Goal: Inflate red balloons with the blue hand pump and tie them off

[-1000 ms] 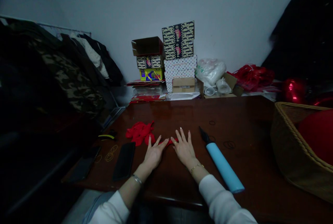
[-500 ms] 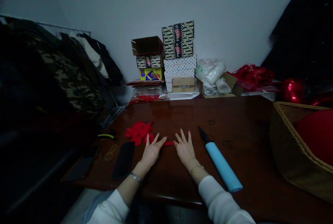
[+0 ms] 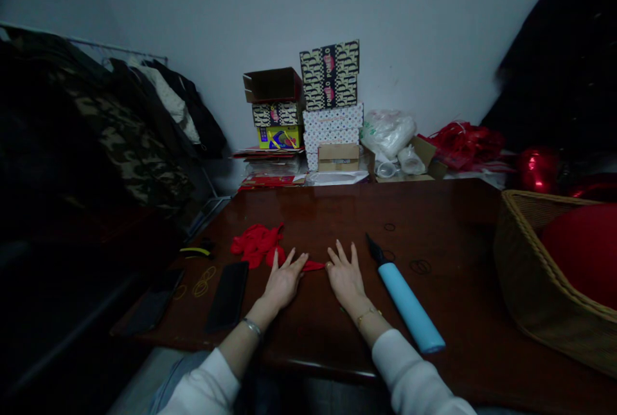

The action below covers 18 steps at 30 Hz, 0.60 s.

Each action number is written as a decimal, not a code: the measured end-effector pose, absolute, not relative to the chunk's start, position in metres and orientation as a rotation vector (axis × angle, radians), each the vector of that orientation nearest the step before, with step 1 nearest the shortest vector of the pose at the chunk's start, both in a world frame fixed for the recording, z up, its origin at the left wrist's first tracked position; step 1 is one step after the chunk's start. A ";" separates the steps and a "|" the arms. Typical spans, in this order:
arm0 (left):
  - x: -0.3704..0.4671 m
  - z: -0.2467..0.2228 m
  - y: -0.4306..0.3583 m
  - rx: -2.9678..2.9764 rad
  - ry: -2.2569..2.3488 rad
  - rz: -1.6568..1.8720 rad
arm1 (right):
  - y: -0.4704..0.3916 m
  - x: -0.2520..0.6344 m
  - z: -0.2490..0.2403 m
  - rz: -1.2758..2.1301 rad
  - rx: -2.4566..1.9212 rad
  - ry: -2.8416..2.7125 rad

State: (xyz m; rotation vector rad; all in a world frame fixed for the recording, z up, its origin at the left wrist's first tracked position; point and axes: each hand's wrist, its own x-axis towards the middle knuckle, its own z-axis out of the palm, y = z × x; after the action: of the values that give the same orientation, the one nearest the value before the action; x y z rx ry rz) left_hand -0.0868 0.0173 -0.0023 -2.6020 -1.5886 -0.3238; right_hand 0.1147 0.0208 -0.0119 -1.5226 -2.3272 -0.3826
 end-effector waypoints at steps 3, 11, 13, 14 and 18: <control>-0.084 -0.004 0.016 -2.612 -1.593 -0.368 | 0.018 0.112 -0.007 -0.386 -1.536 -2.308; -0.076 0.003 0.008 -2.631 -1.617 -0.417 | 0.012 0.110 0.009 -0.361 -1.597 -2.283; -0.074 0.005 0.006 -2.635 -1.615 -0.424 | 0.013 0.109 0.015 -0.360 -1.617 -2.270; -0.073 0.006 0.005 -2.638 -1.619 -0.425 | 0.013 0.108 0.018 -0.359 -1.632 -2.263; -0.069 0.009 0.000 -2.656 -1.673 -0.469 | 0.014 0.106 0.029 -0.380 -1.705 -2.214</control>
State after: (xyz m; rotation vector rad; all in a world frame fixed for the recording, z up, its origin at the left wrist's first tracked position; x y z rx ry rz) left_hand -0.0687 0.0002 0.0088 -2.6558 -1.6729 -0.4686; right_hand 0.1061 0.0135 0.0290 -1.7050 -2.2144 -0.3798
